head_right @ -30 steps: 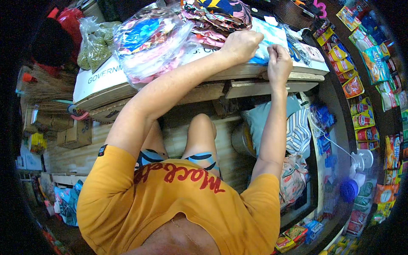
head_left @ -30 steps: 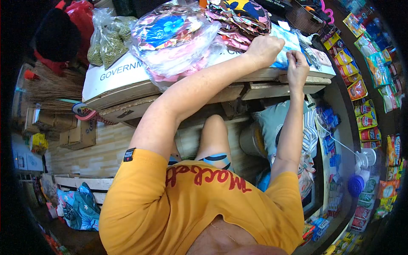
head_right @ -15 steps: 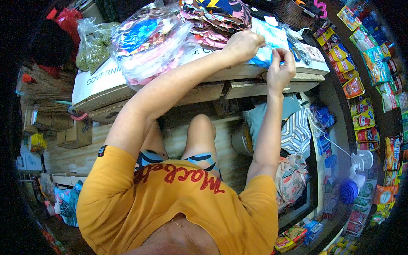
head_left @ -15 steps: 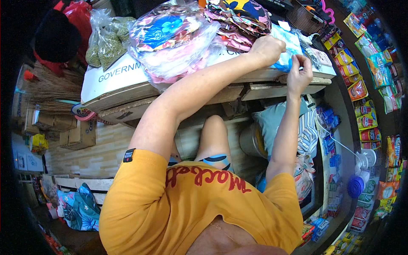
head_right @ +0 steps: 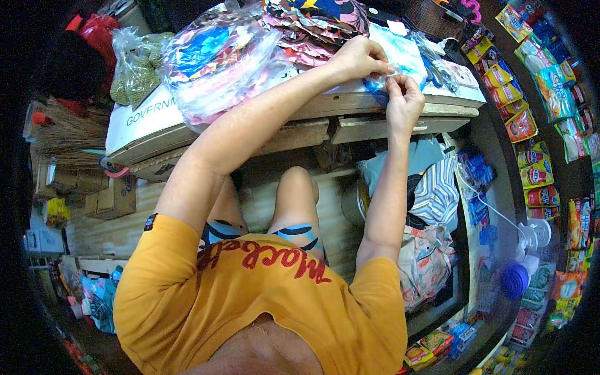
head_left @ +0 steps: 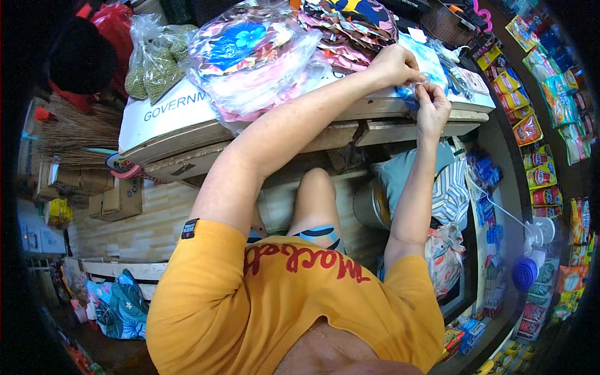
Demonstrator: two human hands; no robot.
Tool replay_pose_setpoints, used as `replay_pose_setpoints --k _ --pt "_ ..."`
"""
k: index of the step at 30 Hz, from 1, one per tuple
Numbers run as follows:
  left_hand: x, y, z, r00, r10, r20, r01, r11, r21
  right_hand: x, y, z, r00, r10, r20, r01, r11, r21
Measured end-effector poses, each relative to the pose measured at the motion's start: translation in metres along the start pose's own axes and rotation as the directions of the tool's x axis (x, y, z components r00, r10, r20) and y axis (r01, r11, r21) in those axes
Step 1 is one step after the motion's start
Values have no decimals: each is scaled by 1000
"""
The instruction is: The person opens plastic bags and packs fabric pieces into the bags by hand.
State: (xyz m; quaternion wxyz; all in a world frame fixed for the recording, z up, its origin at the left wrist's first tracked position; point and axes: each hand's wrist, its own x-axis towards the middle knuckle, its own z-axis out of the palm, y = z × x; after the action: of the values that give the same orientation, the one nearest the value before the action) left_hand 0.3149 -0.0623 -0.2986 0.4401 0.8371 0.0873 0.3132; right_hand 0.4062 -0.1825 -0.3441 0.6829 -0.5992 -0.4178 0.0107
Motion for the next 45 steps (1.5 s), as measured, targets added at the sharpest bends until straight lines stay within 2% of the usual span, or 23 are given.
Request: replay_pose_setpoints --k 4,6,9,12,15,18,22,24,25,26,27,28,29,32,33,37,40,41,43,44,45 --pt "2 -4 7 995 -101 -12 96 974 -203 1 -5 -3 998 54 -24 -53 997 54" --pt "-1 -5 8 1000 19 -24 -20 999 -31 1 -17 0 994 101 -30 -96 984 149" --pt "-8 -4 7 981 194 -23 -184 957 226 4 -16 3 994 112 -10 -108 974 198" --pt "-12 -4 5 975 219 -34 -204 947 248 5 -9 -2 990 137 24 -139 966 218" --pt "-8 -4 2 1000 -2 31 5 996 -86 3 -7 -7 990 138 33 -142 959 246" --pt "-8 -4 2 991 -129 18 130 961 -243 2 -4 -11 992 123 16 -123 956 266" --pt "-10 -2 4 991 -25 -132 17 998 -64 0 -2 -8 992 126 -29 -114 957 266" --pt "-10 -2 7 975 118 -186 -96 988 121 -1 0 -6 992 111 -56 -95 968 231" --pt "-9 -2 9 960 191 -202 -147 966 214 -1 0 -5 992 103 -69 -87 973 213" --pt "-8 -2 12 954 201 -225 -156 967 201 -3 -1 -5 984 -101 -149 92 994 -64" --pt "-7 -2 14 946 210 -247 -165 968 189 -9 -11 -2 934 -315 -168 244 907 -344" --pt "-8 1 15 938 219 -270 -175 969 177 -14 -21 1 849 -514 -124 350 722 -596" --pt "-8 4 14 943 206 -261 -165 971 172 -18 -29 2 811 -582 -56 413 638 -650" --pt "-9 8 13 922 244 -299 -193 962 191 -13 -23 10 769 -624 137 581 593 -558" --pt "-12 10 13 918 245 -313 -193 963 187 -10 -17 9 835 -522 175 524 654 -545" --pt "-17 18 16 908 319 -273 -273 943 191 8 -7 10 905 -265 333 422 456 -783" --pt "-29 36 14 915 346 -205 -334 938 93 19 0 7 882 -312 353 460 409 -788" --pt "-34 40 14 912 365 -188 -354 931 88 24 6 6 883 -308 353 463 454 -761" --pt "-43 41 14 902 402 -156 -394 916 75 31 12 3 880 -239 410 474 400 -784" --pt "-45 41 11 920 352 -173 -344 936 76 33 15 2 877 -203 435 480 372 -795" --pt "-48 37 10 935 301 -189 -292 953 75 30 12 3 843 -288 454 528 283 -801"
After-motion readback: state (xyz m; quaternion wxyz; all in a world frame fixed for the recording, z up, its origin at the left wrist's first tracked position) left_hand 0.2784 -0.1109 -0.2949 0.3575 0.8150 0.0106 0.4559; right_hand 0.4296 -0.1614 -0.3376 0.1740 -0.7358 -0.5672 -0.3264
